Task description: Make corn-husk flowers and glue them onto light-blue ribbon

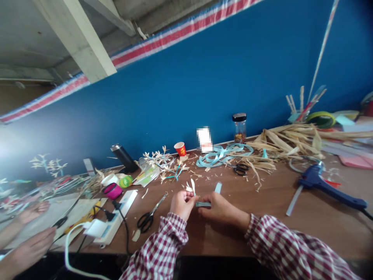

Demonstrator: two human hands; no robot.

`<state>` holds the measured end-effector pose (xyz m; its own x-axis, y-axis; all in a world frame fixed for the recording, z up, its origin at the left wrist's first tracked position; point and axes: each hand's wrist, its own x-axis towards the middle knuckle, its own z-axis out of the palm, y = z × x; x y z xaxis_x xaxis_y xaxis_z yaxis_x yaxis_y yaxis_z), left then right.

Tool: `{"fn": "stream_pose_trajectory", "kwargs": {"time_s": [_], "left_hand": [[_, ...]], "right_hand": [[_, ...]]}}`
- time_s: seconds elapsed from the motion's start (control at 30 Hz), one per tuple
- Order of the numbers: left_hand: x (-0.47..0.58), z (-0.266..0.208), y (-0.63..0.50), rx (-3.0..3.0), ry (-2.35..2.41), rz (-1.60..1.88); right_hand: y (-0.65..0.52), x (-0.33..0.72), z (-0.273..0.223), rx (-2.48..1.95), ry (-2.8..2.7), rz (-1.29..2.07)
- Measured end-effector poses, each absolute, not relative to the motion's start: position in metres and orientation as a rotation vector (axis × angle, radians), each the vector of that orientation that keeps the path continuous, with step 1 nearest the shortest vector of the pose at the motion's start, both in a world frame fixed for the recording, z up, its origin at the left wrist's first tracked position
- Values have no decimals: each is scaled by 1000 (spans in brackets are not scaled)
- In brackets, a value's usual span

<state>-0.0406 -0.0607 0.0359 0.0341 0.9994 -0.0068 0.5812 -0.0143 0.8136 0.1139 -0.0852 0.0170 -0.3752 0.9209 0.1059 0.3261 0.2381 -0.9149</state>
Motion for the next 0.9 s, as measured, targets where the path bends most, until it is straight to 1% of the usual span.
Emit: {"fn": "stream_pose_trajectory", "kwargs": {"time_s": [0.2, 0.4, 0.57, 0.73, 0.9], "left_hand": [[-41, 35, -59, 1612, 1557, 843], [-40, 37, -62, 1577, 1536, 854], [-38, 39, -62, 1635, 1577, 865], [-37, 41, -61, 1710, 1570, 904], [-35, 43, -59, 1710, 1538, 891]], "right_hand": [[-86, 115, 25, -1171, -1821, 1140], [-82, 118, 24, -1154, -1831, 1016], [-80, 116, 18, -1188, -1708, 1149], [-84, 113, 18, -1137, -1726, 1295], [-83, 112, 18, -1106, -1691, 1299]]}}
